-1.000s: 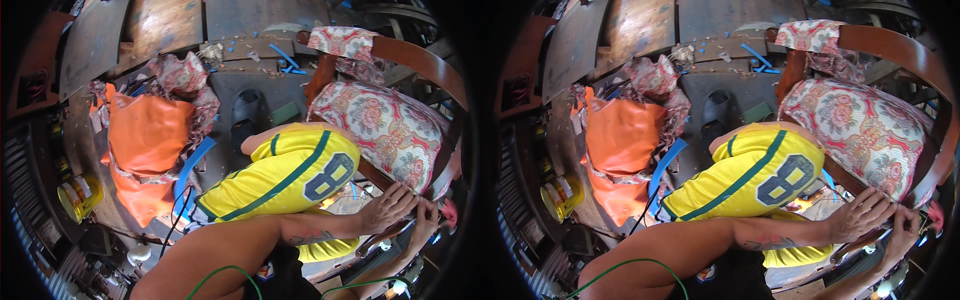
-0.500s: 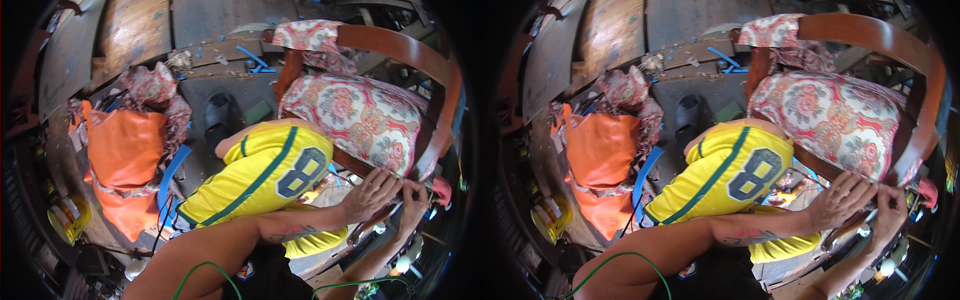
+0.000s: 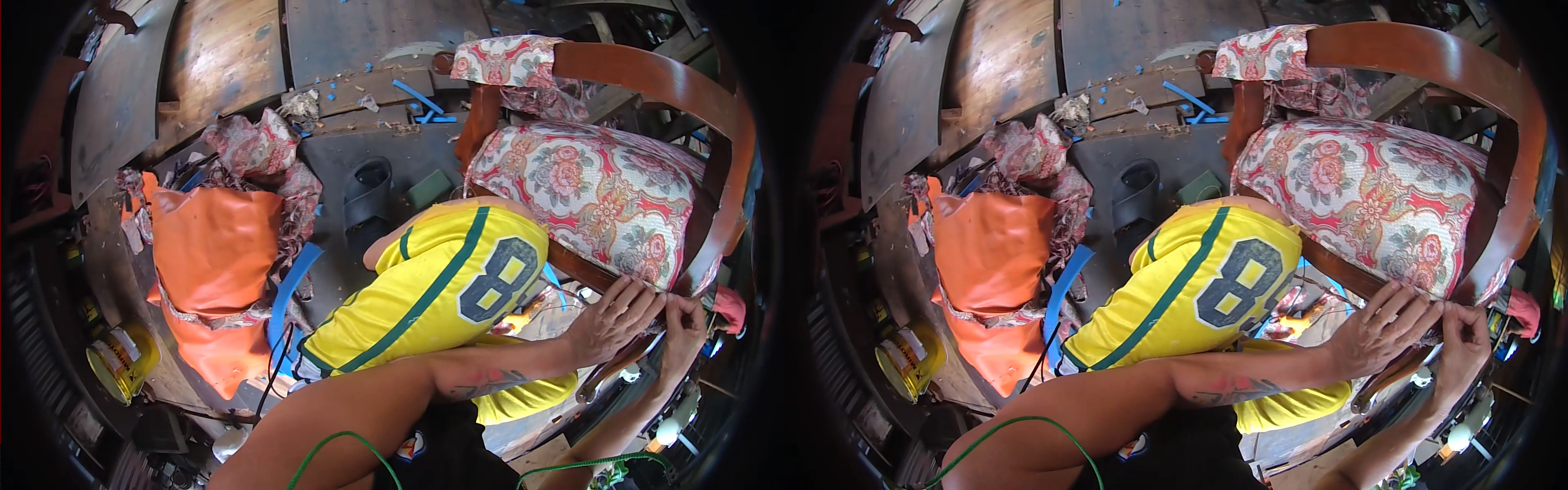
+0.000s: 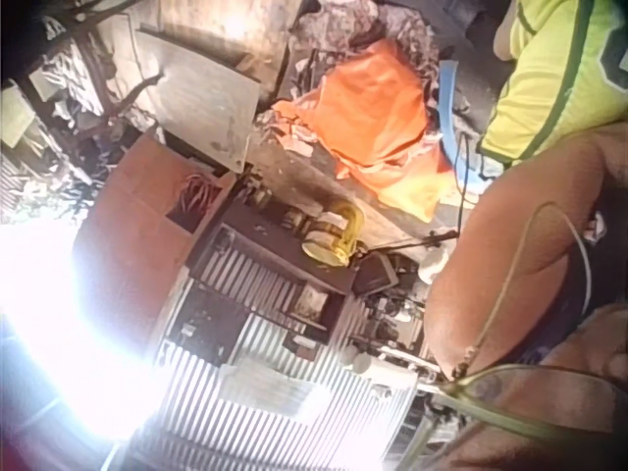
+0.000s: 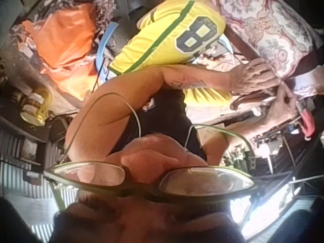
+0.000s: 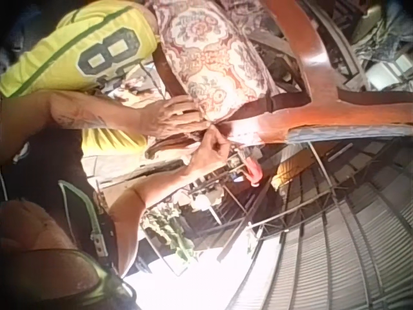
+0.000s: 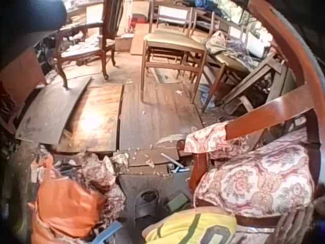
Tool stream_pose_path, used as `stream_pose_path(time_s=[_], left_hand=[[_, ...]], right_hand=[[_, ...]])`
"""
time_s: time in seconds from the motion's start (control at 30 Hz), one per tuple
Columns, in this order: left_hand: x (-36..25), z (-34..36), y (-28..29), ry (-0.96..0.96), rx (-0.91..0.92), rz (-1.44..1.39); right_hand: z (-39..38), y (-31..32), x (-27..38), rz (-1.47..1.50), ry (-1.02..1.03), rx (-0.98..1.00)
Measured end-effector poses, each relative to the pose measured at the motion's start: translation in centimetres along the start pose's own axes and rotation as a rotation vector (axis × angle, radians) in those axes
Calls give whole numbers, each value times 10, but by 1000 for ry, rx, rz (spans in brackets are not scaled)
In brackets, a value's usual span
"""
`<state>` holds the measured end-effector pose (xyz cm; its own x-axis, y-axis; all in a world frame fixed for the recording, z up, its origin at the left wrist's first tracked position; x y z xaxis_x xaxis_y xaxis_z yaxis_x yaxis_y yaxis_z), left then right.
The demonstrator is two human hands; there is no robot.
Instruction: Applying decorative trim to a wooden chair frame using a hot glue gun.
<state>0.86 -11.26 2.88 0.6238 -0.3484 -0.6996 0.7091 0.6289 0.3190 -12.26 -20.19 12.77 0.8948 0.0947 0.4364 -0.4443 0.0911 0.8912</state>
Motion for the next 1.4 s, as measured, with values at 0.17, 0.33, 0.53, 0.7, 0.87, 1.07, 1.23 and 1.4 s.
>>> stream_pose_path(time_s=[0.17,0.33,0.53,0.7,0.87,1.07,1.23,1.4], left_hand=[[-1,0,-4,37,19,-61],[1,3,-1,9,26,-52],[0,3,-7,-36,115,-91],[2,5,-2,-47,101,-65],[2,5,-2,-47,105,-35],[3,7,2,-58,107,-81],[14,8,9,-16,37,-248],[11,6,5,-62,41,-121]], right_hand=[[1,0,-3,44,-10,-1],[0,-2,12,-83,-45,20],[-6,-4,28,-42,-13,-27],[-6,-6,47,-54,93,-71],[-7,-8,54,-21,94,-70],[-7,-6,54,-51,94,-73],[-7,-5,51,-33,65,-85],[-7,-4,53,-101,112,-81]])
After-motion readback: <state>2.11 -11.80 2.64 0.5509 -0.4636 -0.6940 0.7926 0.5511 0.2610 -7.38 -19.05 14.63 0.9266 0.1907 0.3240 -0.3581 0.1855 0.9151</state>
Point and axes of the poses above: each hand's wrist, its own z-axis towards the middle knuckle, its own y-axis out of the back of the hand, x = y × z, the point moved 10 cm from there along z, towards the middle knuckle, and after that the axes turned 3 degrees about z, right-handed, at the moved point
